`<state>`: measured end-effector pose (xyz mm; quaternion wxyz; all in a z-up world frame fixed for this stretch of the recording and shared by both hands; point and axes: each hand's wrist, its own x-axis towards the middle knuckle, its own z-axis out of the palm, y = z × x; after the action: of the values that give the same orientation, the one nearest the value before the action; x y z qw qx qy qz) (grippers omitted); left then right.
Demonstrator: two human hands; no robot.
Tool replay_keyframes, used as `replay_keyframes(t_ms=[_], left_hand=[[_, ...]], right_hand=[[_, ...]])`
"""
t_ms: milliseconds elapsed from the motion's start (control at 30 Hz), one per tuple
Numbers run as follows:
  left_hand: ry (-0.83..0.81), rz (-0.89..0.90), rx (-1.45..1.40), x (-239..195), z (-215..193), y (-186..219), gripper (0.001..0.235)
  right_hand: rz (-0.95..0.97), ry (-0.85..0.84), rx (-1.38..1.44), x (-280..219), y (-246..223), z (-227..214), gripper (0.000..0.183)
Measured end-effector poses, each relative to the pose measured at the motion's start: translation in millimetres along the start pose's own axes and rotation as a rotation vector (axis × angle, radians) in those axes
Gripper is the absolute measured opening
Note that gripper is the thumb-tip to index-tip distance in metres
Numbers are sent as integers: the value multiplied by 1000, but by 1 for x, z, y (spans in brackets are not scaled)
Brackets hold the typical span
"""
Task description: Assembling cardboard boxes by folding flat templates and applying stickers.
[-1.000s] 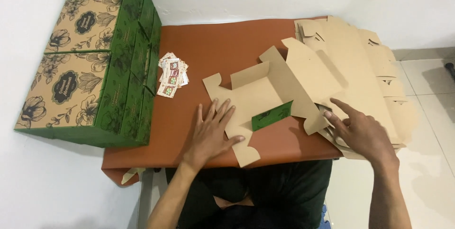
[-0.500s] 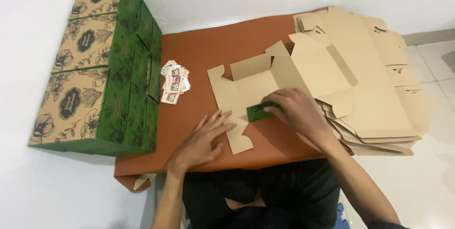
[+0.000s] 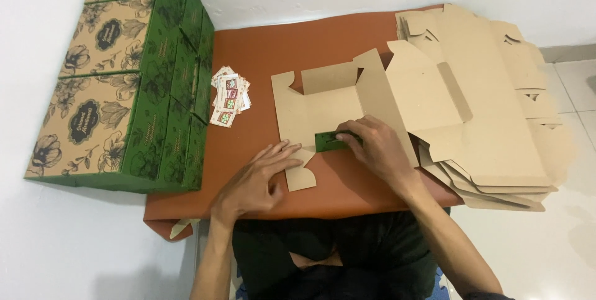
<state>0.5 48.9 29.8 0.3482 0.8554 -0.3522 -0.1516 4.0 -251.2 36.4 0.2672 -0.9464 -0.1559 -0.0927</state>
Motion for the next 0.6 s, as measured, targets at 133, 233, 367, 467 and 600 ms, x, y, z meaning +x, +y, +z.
replay_keyframes(t_ms=[133,233,367,467,600], left_hand=[[-33,6,31,-2,7,6,72],[15,0,80,-1,11,2,56],[137,66,191,0,20,-10,50],[293,94,270,7,41,-25,35],[507,126,338,18,28,2,22]], right_hand=[[66,-56,107,1,-1,-6,8],[70,-66,154,3,-2,-9,8],[72,-88,169,6,-5,-13,10],[59,-98,154,6,-6,-14,11],[38,-86,131,7,-8,-14,11]])
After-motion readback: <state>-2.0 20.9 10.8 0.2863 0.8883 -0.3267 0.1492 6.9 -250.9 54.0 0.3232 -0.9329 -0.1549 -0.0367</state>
